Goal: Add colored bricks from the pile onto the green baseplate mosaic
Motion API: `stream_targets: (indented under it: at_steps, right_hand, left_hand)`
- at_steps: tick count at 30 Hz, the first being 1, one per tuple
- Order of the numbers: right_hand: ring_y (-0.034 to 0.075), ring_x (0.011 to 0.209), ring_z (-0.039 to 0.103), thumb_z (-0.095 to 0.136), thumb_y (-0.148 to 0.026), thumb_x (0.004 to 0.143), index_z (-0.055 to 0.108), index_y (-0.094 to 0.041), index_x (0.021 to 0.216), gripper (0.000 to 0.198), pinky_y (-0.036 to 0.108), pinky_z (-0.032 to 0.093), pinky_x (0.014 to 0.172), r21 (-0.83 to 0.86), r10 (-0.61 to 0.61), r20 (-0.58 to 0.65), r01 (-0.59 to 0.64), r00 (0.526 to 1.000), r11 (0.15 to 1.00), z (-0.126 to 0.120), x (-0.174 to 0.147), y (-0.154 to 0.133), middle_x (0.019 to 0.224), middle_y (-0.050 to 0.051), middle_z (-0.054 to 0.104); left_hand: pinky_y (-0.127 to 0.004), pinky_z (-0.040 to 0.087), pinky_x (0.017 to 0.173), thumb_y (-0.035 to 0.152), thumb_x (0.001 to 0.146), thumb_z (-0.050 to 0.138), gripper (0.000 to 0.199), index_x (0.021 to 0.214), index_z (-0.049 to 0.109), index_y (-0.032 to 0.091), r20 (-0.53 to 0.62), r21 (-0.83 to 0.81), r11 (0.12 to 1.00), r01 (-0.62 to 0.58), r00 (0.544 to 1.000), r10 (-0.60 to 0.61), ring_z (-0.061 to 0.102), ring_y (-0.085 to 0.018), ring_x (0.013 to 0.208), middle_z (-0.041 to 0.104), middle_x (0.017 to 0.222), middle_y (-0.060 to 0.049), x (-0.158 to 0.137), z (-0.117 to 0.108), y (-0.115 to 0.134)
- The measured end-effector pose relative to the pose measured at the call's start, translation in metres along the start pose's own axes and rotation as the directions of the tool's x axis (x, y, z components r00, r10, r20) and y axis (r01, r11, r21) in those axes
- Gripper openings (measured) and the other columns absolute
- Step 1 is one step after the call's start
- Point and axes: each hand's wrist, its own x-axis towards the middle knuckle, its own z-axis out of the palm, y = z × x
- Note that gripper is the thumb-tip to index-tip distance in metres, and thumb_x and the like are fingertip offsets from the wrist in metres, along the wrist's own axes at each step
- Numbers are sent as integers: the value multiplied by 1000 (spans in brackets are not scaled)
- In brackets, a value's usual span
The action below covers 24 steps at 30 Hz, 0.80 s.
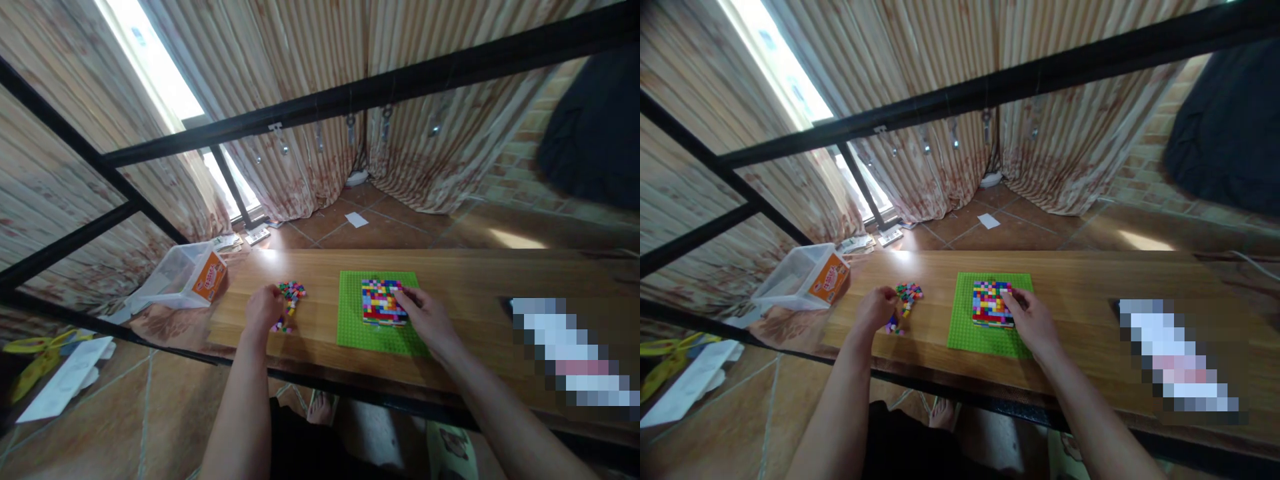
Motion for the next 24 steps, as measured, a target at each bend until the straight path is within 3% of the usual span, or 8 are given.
stream_targets:
  at_steps: [5, 10, 15, 19, 24]
  right_hand:
    - [24, 79, 70, 63, -61, 76, 72, -16, 94, 50, 35, 55, 70, 99, -19, -176, 37, 984, 994, 0, 4, -1, 90, 10, 77]
    - [21, 74, 67, 66, -53, 77, 73, -18, 92, 39, 35, 53, 72, 96, -143, -266, 173, 953, 980, -4, 0, -13, 88, 8, 76]
    - [19, 81, 66, 66, -42, 83, 74, -22, 90, 23, 34, 52, 78, 34, -372, -98, 377, 923, 926, -10, -16, -30, 90, 5, 74]
    - [19, 85, 66, 64, -36, 85, 74, -24, 95, 19, 34, 52, 79, -56, -461, 90, 466, 883, 883, -15, -23, -35, 96, 5, 73]
    - [21, 90, 67, 63, -36, 86, 75, -26, 93, 17, 35, 52, 83, -102, -454, 163, 473, 876, 875, -23, -22, -30, 96, 4, 74]
  left_hand:
    - [-25, 49, 72, 26, 87, 55, 19, 95, 71, 18, -122, -322, 924, -205, 977, 175, 69, -18, 82, 76, 91, -6, -11, -1, 27]
    - [-23, 50, 74, 18, 88, 54, 16, 91, 69, 19, -130, -528, 722, -447, 883, 451, 67, -14, 78, 75, 85, -2, -36, 10, 78]
    - [-23, 50, 78, 19, 89, 54, 15, 91, 69, 21, -80, -554, 630, -544, 788, 610, 66, -13, 81, 74, 91, -1, -59, 21, 118]
    - [-24, 50, 79, 21, 90, 55, 13, 91, 68, 22, -80, -551, 562, -617, 709, 701, 65, -14, 85, 72, 93, -1, -67, 27, 134]
    - [-25, 50, 79, 22, 90, 56, 13, 87, 68, 22, -101, -548, 543, -636, 695, 712, 65, -15, 85, 72, 88, -1, -71, 29, 146]
